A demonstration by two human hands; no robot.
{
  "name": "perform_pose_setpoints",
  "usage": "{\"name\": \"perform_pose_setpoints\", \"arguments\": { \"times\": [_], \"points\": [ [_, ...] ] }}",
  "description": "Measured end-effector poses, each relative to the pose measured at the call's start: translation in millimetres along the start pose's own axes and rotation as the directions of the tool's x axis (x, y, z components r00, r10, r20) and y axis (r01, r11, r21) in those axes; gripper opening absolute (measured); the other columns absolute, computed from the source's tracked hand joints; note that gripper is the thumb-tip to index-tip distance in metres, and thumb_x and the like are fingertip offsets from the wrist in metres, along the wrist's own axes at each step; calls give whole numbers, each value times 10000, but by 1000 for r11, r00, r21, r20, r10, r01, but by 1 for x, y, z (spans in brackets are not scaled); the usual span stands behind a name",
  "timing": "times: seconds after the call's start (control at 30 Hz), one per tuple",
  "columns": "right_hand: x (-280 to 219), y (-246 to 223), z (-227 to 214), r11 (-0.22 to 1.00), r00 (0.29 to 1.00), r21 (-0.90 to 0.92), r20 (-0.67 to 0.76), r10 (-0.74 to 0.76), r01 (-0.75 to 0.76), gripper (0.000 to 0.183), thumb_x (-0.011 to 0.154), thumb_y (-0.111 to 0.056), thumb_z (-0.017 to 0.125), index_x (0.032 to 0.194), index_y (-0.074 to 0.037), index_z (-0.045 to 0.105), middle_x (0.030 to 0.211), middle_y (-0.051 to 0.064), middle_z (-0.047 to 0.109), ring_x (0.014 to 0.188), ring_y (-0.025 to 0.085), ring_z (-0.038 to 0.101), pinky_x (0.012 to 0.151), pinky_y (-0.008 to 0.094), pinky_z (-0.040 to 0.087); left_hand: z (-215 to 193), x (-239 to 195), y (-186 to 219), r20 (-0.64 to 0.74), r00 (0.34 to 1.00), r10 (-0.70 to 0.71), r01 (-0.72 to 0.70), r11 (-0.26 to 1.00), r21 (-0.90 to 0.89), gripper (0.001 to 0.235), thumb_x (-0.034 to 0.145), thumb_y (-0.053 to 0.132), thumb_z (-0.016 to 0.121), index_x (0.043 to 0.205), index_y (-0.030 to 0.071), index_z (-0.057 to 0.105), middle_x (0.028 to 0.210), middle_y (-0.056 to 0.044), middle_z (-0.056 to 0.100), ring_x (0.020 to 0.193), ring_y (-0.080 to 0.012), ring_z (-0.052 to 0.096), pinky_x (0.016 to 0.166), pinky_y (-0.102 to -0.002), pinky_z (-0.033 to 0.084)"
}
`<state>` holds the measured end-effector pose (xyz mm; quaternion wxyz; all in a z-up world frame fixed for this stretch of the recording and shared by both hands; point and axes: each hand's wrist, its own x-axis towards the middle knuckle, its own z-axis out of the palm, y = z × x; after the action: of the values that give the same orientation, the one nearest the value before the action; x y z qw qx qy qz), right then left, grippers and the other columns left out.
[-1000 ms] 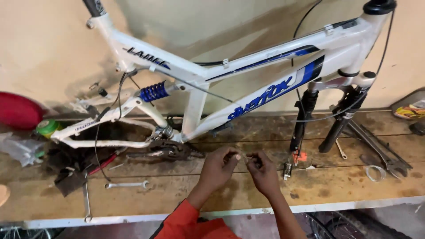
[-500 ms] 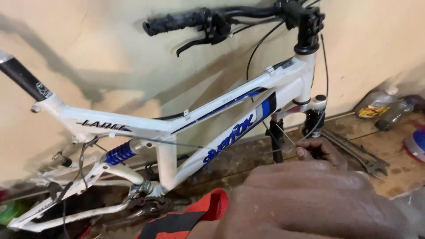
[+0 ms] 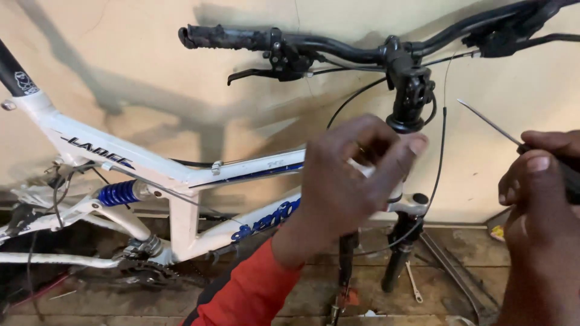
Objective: The person works on the handlebars of a white bicycle, using a wrench to tighten bolts on the brake lever and shifter. They also use a screwdriver to adjust a screw on the brake lever assembly. The person manipulates the brake cable and lever throughout the process.
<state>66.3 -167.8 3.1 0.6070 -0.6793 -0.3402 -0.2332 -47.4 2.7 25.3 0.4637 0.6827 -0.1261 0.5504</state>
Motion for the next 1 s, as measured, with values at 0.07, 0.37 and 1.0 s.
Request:
{"name": "perform_pose_setpoints", "arguments": {
  "times": [0.07,0.37,1.0],
  "points": [
    [37,32,-17,993,990,-47,95,-105,110,382,1196,-259,419,1349,84,482,699,62,358,609,116,380,771,242,352,5,15,-25,-50,998,-38,44,991,127,206,885,329,601,888,128,557,821,-4,568,714,-124,529,572,-271,442],
    [133,-18,13,978,919,-108,374,-127,180,206,1096,-163,499,1089,40,465,572,110,315,400,165,275,383,285,242,7,68,-80,196,978,74,-78,997,10,342,816,424,652,1026,157,611,1101,0,619,1100,-188,568,1037,-363,366],
    [157,-46,25,953,857,-212,508,-84,219,203,975,-87,586,916,98,526,429,172,353,307,238,342,356,311,314,6,65,-88,315,942,-119,165,979,-122,463,795,539,608,1137,227,605,1301,-4,606,1440,-261,431,1152,-441,339]
  ]
}}
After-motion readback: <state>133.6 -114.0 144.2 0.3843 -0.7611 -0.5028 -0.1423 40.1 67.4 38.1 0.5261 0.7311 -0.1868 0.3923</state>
